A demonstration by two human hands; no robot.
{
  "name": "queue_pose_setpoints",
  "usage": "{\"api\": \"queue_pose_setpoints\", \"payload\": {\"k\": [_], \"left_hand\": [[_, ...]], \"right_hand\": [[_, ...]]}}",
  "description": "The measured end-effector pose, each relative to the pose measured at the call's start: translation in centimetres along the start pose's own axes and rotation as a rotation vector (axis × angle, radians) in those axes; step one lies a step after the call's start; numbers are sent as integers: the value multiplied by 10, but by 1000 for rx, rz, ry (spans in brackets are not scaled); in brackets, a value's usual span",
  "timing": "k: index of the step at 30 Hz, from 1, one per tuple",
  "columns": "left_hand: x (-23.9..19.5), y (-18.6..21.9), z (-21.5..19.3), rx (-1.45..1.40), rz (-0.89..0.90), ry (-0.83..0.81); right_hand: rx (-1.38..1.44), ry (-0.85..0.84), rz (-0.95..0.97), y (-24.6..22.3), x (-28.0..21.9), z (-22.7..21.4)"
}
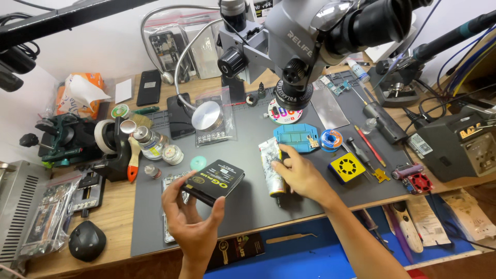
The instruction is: The person applies adhesive from a tube along the edges of a smartphone screen assembly. They squeeze the tube to dispense a thin line of adhesive along the top, side, and bottom edges of the device.
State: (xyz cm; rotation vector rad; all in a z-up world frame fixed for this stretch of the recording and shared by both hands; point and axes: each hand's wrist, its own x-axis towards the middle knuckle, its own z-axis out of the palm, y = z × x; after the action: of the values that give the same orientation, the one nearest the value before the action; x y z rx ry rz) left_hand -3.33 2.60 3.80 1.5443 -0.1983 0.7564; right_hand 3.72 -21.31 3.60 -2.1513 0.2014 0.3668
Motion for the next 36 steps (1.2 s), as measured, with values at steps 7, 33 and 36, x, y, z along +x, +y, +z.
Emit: {"api": "queue_pose_setpoints", "payload": {"k": [7, 33, 36], "left_hand": [[3, -5, -6, -187, -143, 78], [-5, 13, -8, -138, -94, 145], [-8, 13, -4, -143, -38, 151]], "right_hand": [[-302, 261, -223, 24, 29, -30], [-728, 472, 81, 64, 153, -102], [-680, 552, 36, 67, 154, -101]]}}
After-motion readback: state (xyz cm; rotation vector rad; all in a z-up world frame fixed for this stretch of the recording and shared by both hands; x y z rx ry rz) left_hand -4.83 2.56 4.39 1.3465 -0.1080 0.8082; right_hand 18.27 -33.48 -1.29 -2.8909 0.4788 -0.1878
